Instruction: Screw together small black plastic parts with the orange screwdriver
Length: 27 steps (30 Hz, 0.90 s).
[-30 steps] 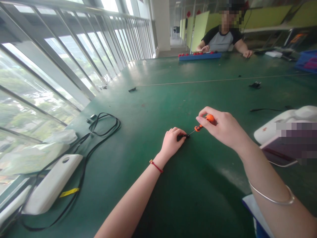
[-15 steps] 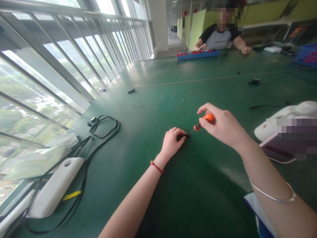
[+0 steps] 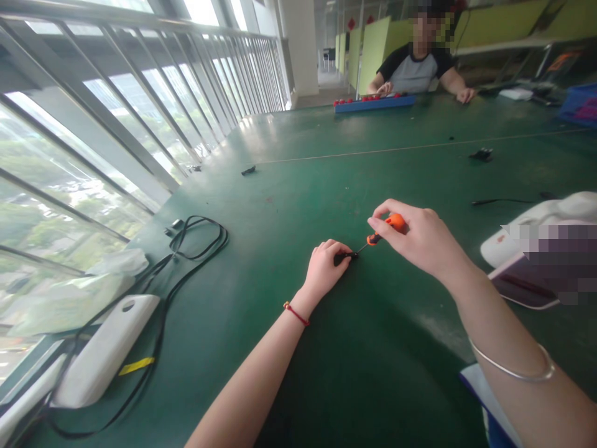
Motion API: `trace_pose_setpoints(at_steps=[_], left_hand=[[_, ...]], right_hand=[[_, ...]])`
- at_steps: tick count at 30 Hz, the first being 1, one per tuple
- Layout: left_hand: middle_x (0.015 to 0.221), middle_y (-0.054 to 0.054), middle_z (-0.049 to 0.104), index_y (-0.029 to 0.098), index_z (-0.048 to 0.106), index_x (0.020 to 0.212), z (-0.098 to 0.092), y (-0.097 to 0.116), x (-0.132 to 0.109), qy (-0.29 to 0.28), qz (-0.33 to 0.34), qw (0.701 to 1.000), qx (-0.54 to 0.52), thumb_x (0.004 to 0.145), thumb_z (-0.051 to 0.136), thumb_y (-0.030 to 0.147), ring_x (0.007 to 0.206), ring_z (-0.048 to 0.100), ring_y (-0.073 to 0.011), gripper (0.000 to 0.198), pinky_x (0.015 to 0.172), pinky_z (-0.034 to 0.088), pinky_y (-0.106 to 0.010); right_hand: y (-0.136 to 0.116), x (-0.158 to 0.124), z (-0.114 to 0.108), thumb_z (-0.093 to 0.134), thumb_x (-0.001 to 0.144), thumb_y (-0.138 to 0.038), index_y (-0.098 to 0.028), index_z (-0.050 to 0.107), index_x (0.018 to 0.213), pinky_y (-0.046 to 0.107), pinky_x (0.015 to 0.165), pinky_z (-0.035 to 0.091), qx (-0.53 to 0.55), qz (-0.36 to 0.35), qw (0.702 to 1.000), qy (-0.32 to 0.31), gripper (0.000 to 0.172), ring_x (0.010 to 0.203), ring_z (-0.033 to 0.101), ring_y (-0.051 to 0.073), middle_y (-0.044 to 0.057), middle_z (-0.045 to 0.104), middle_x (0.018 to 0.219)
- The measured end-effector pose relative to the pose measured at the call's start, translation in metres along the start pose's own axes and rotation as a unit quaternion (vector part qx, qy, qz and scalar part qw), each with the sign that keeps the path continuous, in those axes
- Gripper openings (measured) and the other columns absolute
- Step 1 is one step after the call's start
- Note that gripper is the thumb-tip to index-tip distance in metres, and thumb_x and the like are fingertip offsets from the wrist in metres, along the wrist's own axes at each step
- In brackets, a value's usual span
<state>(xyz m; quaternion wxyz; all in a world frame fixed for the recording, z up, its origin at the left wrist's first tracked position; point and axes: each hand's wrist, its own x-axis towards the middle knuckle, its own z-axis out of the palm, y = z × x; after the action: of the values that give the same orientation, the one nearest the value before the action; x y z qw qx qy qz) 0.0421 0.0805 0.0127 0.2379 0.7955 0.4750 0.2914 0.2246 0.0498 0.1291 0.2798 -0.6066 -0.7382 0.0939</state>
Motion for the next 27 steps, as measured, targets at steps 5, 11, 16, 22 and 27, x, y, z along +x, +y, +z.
trace_pose_setpoints(at_steps=[5,11,16,22,27], left_hand=[[0.091,-0.002,0.065,0.021,0.067,0.089,0.000,-0.001,0.000,0.004,0.004,1.000,0.000,0.082,0.061,0.018,0.092,0.059,-0.0198,0.010,0.084,0.046,-0.035],[0.090,-0.002,0.065,0.022,0.067,0.089,0.002,-0.002,0.000,0.004,0.008,1.000,0.002,0.082,0.060,0.018,0.091,0.059,-0.0193,0.010,0.083,0.046,-0.034],[0.091,-0.002,0.065,0.021,0.067,0.089,0.001,-0.001,0.000,0.005,0.008,1.000,0.003,0.082,0.060,0.018,0.091,0.059,-0.0194,0.010,0.084,0.046,-0.034],[0.089,-0.002,0.064,0.020,0.065,0.087,0.003,0.000,-0.001,0.047,-0.002,0.998,-0.048,0.082,0.061,0.020,0.085,0.059,-0.0166,0.006,0.080,0.047,-0.030],[0.074,-0.003,0.060,0.019,0.060,0.072,-0.027,0.055,-0.009,0.208,-0.031,0.968,-0.137,0.093,0.047,0.036,0.075,0.057,-0.0151,0.030,0.073,0.048,-0.029]], right_hand=[[0.002,0.001,0.001,0.051,0.087,-0.041,-0.023,0.061,0.093,0.026,0.055,0.037,0.011,0.003,1.000,0.009,0.022,0.057,0.056,0.015,0.000,0.064,0.067],[0.002,0.001,-0.001,0.046,0.089,-0.051,-0.024,0.061,0.085,0.025,0.052,0.034,0.006,0.002,1.000,-0.007,0.031,0.054,0.054,0.015,-0.001,0.061,0.062],[0.002,0.000,-0.001,0.055,0.081,-0.031,-0.024,0.059,0.099,0.025,0.055,0.035,-0.008,-0.005,1.000,0.009,0.020,0.051,0.053,0.014,-0.004,0.060,0.060],[0.002,0.000,-0.002,0.048,0.088,-0.047,-0.024,0.061,0.079,0.026,0.055,0.036,-0.009,-0.005,1.000,-0.012,0.028,0.056,0.057,0.016,0.000,0.066,0.065],[0.001,0.000,0.000,0.055,0.080,-0.031,-0.024,0.060,0.094,0.026,0.055,0.036,-0.021,-0.008,1.000,0.011,0.016,0.055,0.057,0.016,-0.001,0.066,0.066]])
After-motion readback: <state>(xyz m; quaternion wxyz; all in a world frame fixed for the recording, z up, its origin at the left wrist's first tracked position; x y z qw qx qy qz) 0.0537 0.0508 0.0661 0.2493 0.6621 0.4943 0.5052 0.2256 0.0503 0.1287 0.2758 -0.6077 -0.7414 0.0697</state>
